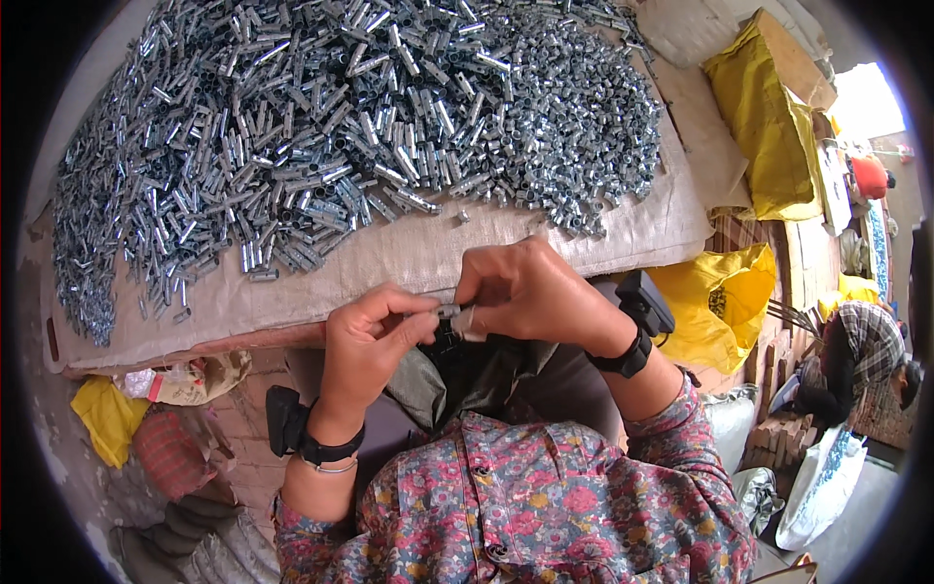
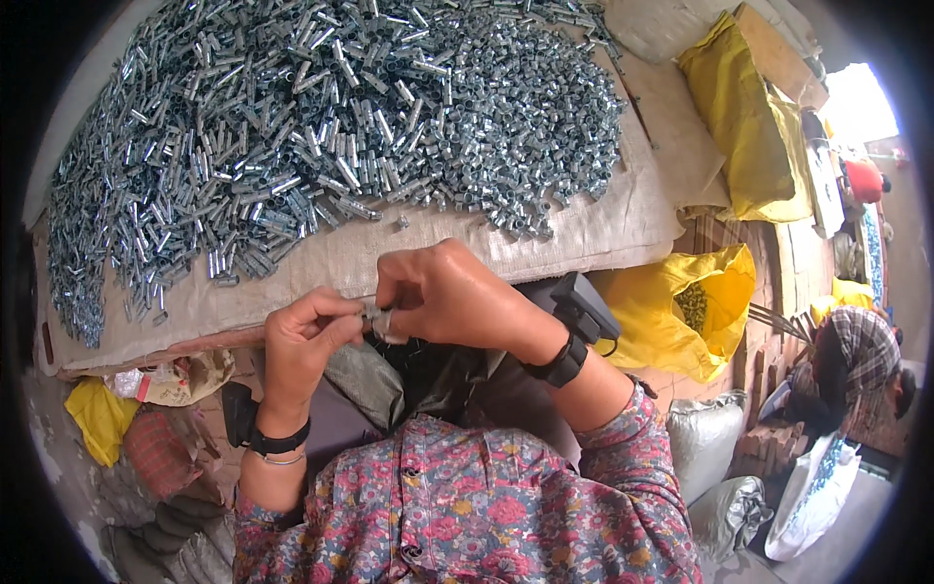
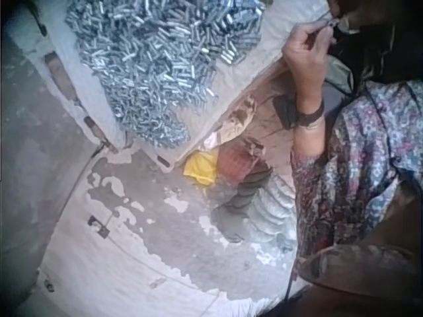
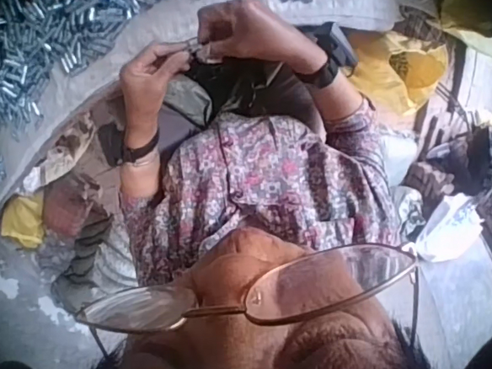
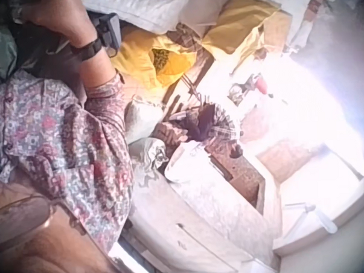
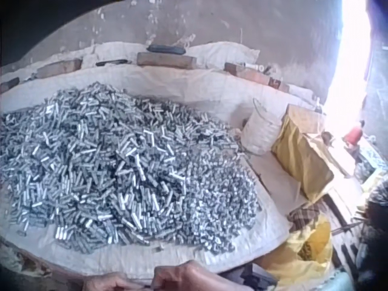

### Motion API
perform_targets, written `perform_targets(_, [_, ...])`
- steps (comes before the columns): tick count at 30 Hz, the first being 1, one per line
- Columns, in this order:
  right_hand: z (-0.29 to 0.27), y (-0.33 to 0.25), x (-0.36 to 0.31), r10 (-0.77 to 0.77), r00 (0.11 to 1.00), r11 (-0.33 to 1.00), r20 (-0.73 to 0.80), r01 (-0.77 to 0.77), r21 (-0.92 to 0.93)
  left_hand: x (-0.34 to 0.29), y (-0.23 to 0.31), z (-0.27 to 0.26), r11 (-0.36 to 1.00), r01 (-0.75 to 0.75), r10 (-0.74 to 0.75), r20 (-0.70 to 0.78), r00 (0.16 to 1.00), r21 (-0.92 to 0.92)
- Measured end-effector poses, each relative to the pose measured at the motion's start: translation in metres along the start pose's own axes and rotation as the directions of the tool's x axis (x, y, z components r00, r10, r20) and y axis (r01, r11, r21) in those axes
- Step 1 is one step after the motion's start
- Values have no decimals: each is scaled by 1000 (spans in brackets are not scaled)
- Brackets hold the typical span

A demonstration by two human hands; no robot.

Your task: Manually assembling or sorting small metal components into sets.

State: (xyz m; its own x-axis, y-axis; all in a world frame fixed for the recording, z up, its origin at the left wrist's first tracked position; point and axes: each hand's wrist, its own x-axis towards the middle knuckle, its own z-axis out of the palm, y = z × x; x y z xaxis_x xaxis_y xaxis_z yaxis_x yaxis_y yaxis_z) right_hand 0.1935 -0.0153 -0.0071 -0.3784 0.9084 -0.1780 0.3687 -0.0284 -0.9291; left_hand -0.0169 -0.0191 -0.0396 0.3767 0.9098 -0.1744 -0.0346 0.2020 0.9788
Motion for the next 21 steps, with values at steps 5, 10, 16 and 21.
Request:
perform_targets(5, [14,29,-2,-35,926,631,377,-272,726,-2,-1,-7,974,130,-72,289,955,-188])
perform_targets(10, [29,39,-4,-91,894,530,438,-329,782,0,-2,-15,949,236,-137,404,905,-209])
perform_targets(16, [30,43,1,-178,901,448,397,-285,847,5,-1,-13,901,326,-189,416,890,-288])
perform_targets(21, [5,37,13,47,984,890,172,-119,440,5,-4,-16,981,180,-162,211,964,-69])
